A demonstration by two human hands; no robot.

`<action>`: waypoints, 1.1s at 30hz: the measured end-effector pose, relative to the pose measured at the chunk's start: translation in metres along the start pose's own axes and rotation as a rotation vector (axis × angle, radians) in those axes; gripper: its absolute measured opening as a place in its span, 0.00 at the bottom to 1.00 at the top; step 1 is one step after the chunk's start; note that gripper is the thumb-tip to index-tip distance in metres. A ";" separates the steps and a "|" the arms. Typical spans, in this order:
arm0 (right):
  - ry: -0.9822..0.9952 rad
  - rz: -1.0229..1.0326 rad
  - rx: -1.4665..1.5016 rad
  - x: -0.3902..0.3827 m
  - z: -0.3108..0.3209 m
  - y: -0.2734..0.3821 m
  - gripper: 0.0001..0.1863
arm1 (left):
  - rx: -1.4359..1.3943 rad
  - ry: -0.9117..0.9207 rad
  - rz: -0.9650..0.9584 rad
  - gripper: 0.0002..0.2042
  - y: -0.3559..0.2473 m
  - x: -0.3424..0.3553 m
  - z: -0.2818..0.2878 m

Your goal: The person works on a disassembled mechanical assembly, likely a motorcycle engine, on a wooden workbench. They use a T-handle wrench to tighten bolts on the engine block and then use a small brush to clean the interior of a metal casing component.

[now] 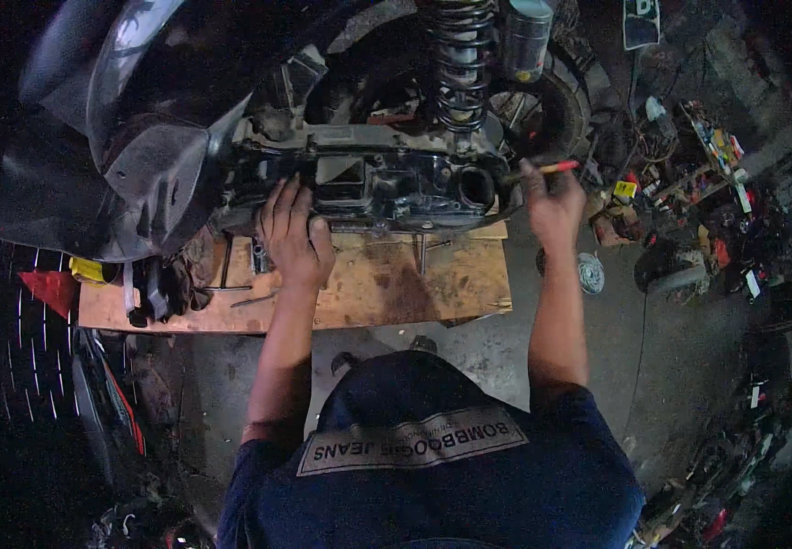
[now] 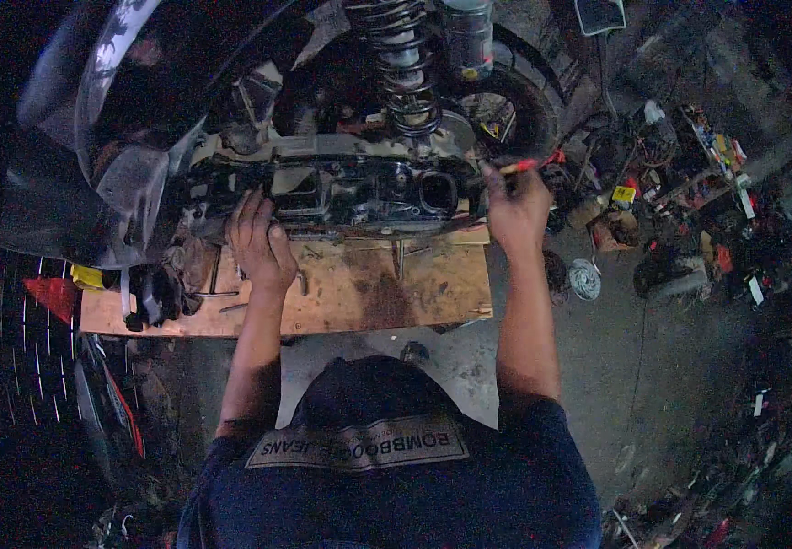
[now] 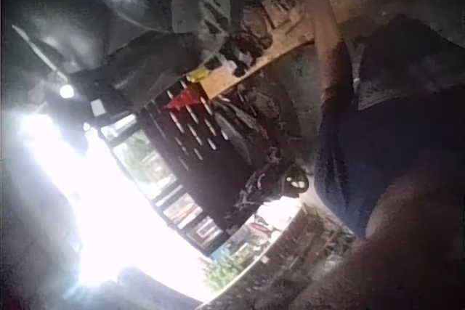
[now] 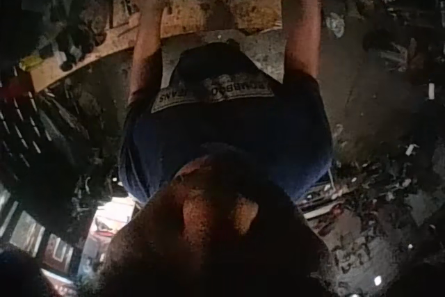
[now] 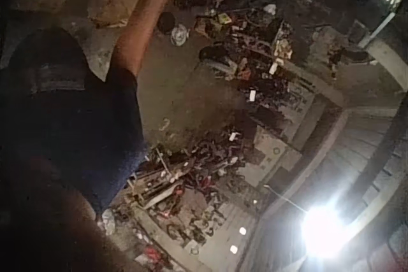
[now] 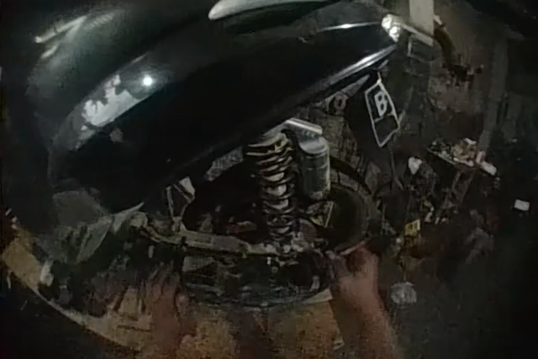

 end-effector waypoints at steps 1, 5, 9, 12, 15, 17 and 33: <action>-0.053 -0.037 0.173 0.002 0.007 0.000 0.11 | 0.013 0.004 0.000 0.20 0.000 0.000 0.000; -0.272 0.001 0.425 -0.004 0.034 0.004 0.09 | -0.012 -0.024 -0.003 0.21 0.002 -0.003 0.000; 0.052 0.104 -0.528 -0.012 -0.019 -0.027 0.12 | 0.011 -0.004 -0.020 0.20 -0.003 -0.001 -0.004; -0.016 0.001 -0.180 -0.003 0.005 -0.029 0.12 | 0.022 -0.009 -0.046 0.20 -0.004 0.000 -0.002; -0.053 -0.086 -0.019 0.007 0.028 -0.016 0.11 | 0.029 -0.026 -0.063 0.20 -0.005 -0.002 -0.003; -0.177 0.137 -0.124 0.003 0.045 -0.005 0.11 | 0.026 -0.050 -0.083 0.21 -0.009 -0.001 -0.003; -0.004 -0.223 0.136 -0.001 0.019 -0.018 0.11 | 0.360 -0.057 -0.095 0.27 0.045 -0.051 -0.015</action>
Point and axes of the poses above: each hand's wrist, its own x-axis towards the middle knuckle, its own z-axis out of the back of the hand, y = z × x, the point moved 10 cm from there along x, towards the middle knuckle, and after that the axes turned 4 degrees about -z, right-handed, at the moved point
